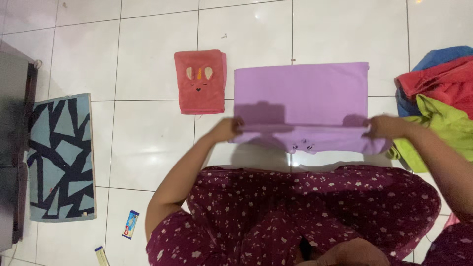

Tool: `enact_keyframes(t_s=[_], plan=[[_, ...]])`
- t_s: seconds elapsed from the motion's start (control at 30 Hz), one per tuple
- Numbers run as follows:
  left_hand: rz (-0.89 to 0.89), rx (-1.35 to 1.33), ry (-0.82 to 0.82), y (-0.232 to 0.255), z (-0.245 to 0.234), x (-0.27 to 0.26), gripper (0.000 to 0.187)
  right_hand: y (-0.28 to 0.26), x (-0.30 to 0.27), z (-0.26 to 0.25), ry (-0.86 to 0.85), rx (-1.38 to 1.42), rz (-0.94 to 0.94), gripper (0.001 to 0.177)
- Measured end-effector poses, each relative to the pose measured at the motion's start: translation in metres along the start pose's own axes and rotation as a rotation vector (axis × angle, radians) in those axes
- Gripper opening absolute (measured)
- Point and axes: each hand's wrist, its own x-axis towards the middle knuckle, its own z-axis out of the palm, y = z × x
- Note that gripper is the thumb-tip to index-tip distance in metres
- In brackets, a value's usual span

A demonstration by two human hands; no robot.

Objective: The person sits on a tiled floor and folds several towels one by one. They unfold each towel, smooth it, fold it in half multiple times, and place the finished folded towel on a growing stack. The towels include a red towel with a unicorn face, a pink towel with a bear and donuts, a purple towel with a rabbit face, and a green towel.

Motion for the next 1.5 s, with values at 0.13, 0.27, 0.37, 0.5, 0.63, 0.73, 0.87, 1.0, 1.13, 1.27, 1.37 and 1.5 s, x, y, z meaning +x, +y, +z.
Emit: enact_keyframes(t_s=[0.13,0.27,0.37,0.5,0.63,0.73,0.87,1.0,1.13,1.27,1.37,1.5], plan=[[0.005,-0.203,0.388,-0.025,-0.042,0.058,0.029,0.034,0.037,-0.076,0.323,0.159,0.006,0.054],[-0.029,-0.462,0.612,-0.032,-0.043,0.127,0.028,0.031,0.082,-0.083,0.631,0.727,-0.071,0.039],[-0.127,-0.376,0.683,-0.042,-0.038,0.171,0.028,0.018,0.117,-0.085,0.813,0.695,-0.069,0.038],[-0.21,-0.325,0.722,-0.059,-0.029,0.198,0.03,0.011,0.148,-0.085,1.023,0.408,0.021,0.039],[-0.118,-0.355,0.838,-0.07,-0.03,0.213,0.028,0.015,0.161,-0.096,1.121,0.456,0.012,0.038],[-0.319,-0.385,0.705,-0.074,-0.022,0.211,0.03,0.01,0.162,-0.092,1.07,0.439,0.016,0.038],[-0.07,0.128,1.014,-0.045,0.01,0.203,0.052,-0.04,0.167,-0.068,1.357,0.216,-0.02,0.059],[-0.001,0.331,0.826,0.038,0.078,0.2,0.067,-0.137,0.191,-0.029,1.093,0.053,-0.357,0.065],[-0.174,-0.13,0.417,0.072,0.09,0.186,0.086,-0.165,0.191,-0.018,0.839,0.057,-0.521,0.071],[-0.26,0.446,0.598,0.043,0.077,0.167,0.076,-0.088,0.152,-0.028,0.76,-0.061,-0.132,0.071],[-0.364,0.385,0.776,0.025,0.084,0.166,0.074,-0.041,0.125,-0.033,0.89,0.037,0.029,0.071],[-0.332,0.6,0.725,0.023,0.1,0.157,0.077,-0.063,0.114,-0.006,0.921,0.001,0.168,0.079]])
